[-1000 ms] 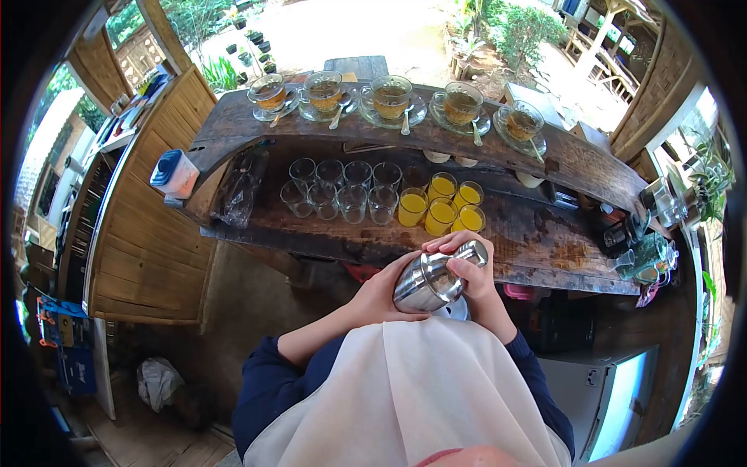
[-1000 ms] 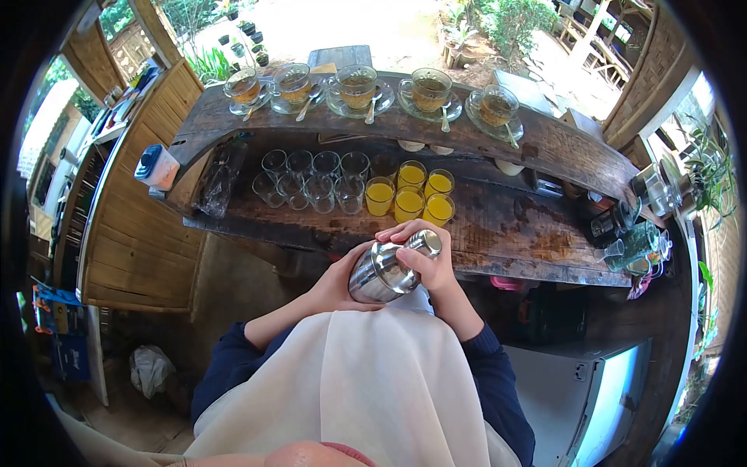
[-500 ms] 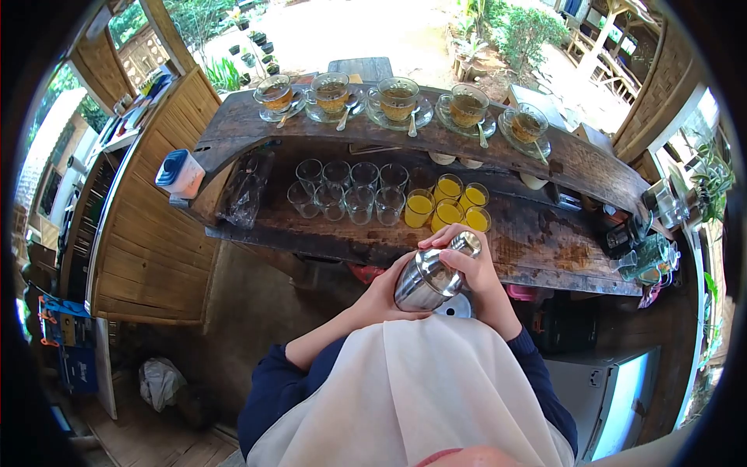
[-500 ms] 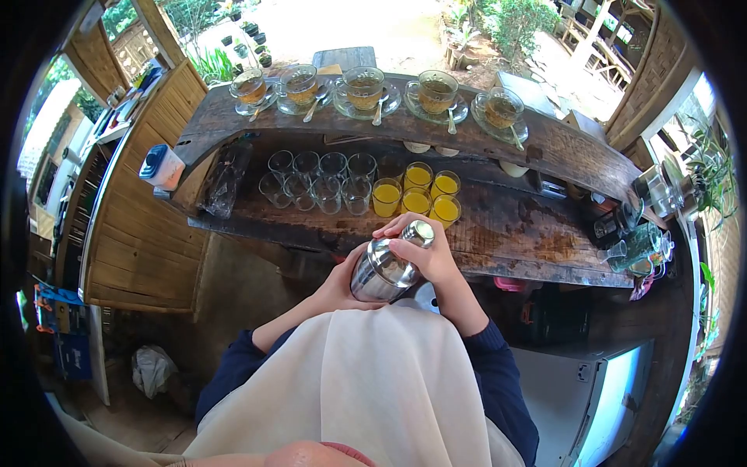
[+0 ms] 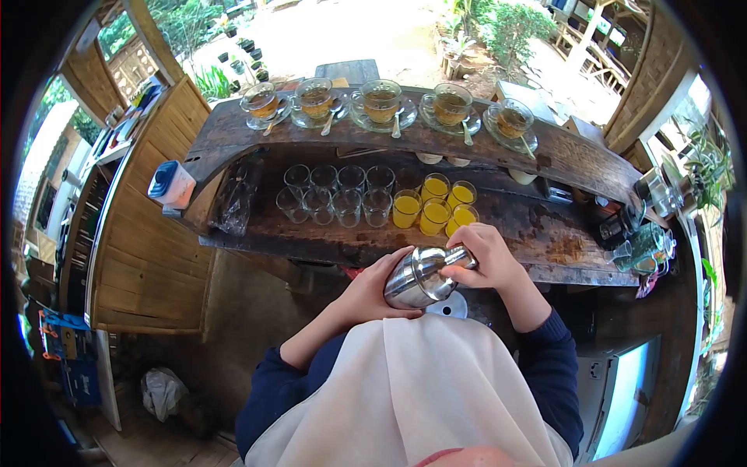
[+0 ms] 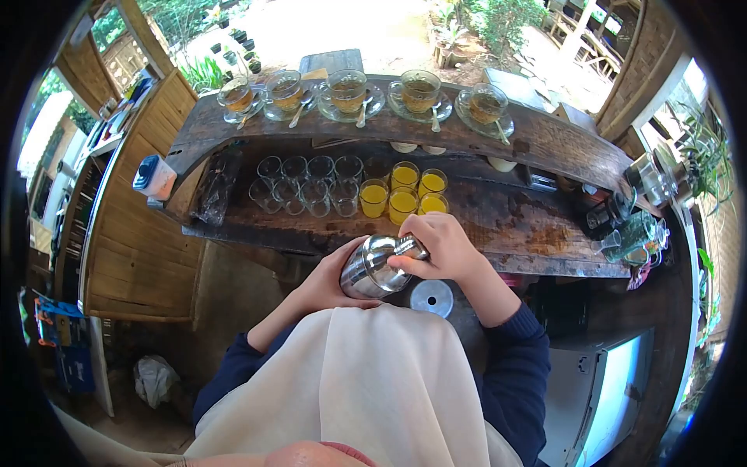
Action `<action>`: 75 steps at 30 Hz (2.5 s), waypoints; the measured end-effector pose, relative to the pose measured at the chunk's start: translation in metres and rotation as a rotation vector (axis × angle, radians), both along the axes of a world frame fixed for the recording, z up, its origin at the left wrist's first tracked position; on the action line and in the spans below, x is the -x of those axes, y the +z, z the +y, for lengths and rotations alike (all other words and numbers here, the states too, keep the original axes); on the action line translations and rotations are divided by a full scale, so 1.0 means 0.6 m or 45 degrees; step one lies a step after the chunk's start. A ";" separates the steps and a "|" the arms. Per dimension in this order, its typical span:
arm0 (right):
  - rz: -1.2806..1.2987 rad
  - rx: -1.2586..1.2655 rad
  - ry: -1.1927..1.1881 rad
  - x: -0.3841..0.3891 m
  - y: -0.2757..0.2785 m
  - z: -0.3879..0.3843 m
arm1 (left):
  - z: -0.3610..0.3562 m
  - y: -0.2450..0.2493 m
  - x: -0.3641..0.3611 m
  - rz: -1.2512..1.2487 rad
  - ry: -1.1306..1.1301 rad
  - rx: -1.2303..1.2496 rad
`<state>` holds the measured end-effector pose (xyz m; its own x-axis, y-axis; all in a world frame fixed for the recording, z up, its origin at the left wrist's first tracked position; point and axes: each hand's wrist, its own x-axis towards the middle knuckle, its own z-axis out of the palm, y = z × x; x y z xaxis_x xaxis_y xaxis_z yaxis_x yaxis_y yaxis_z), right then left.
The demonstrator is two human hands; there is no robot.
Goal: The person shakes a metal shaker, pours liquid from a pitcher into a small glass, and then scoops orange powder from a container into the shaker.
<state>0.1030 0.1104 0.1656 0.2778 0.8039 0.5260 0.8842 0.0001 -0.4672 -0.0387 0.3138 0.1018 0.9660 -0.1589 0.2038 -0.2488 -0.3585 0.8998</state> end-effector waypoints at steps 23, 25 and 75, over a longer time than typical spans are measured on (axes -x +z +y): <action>1.345 -0.219 -0.305 -0.001 -0.090 -0.068 | -0.051 0.010 -0.061 0.176 0.068 -0.305; 1.345 -0.274 -0.204 0.001 -0.087 -0.079 | -0.061 0.010 -0.063 0.176 -0.003 -0.036; 1.392 -0.798 0.074 0.037 -0.090 -0.134 | -0.203 0.023 -0.011 0.453 -0.087 0.339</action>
